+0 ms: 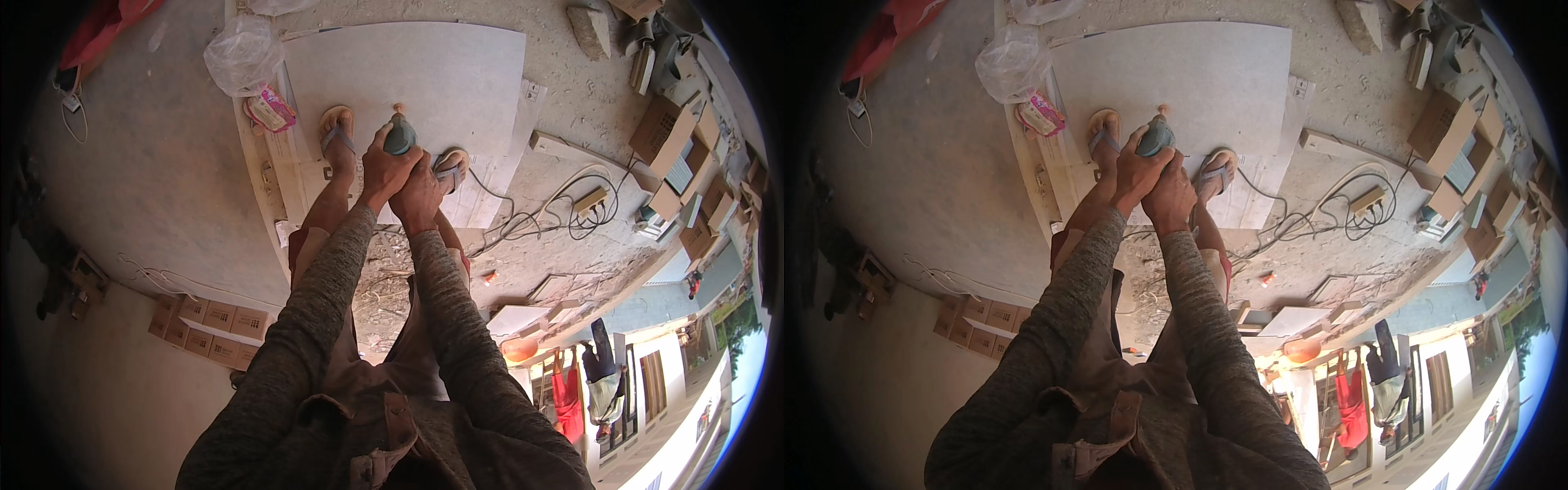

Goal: The person plugs in a drill, prepares a large tile on the floor, and uses the drill to create a hole in the center of the tile.

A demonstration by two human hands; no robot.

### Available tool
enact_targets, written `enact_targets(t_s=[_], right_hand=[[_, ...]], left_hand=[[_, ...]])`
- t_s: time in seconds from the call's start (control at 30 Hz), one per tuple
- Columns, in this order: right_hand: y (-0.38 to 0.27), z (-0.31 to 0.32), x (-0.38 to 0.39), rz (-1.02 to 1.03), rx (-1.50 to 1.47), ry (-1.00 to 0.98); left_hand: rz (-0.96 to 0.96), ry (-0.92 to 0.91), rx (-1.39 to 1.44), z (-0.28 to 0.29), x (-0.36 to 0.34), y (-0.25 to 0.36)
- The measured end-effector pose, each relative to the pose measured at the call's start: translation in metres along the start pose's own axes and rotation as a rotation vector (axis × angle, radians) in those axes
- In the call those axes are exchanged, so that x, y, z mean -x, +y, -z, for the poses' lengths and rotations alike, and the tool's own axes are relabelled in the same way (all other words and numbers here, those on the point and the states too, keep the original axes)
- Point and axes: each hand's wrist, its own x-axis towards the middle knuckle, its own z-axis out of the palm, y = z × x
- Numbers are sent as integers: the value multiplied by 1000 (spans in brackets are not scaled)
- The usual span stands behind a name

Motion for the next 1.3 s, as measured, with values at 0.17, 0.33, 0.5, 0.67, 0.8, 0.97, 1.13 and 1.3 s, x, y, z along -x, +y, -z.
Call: enact_targets(t_s=[0.17, 0.33, 0.5, 0.67, 0.8, 0.97, 1.13, 1.3], right_hand=[[-1, 2, -1, 19, 35, -7], [1, 0, -2, 33, 65, -1], [0, -1, -3, -19, -1, -3], [0, -2, -3, -19, -37, 11], [5, -9, -1, 22, -43, 34], [8, -12, -1, 21, -51, 25], [8, -16, 2, 41, -70, 52], [5, -14, 8, 77, -24, 78]], left_hand=[[1, 9, 7, -2, -2, -3], [6, -1, 17, -1, -2, 1], [24, -22, 8, -1, -3, 4], [-18, -3, -10, -2, -4, 3], [-26, -5, -19, -1, -6, -2], [-26, -11, -39, -1, -6, -3], [-55, -10, -42, 0, -7, -3], [-67, -23, -41, 3, -4, -2]])
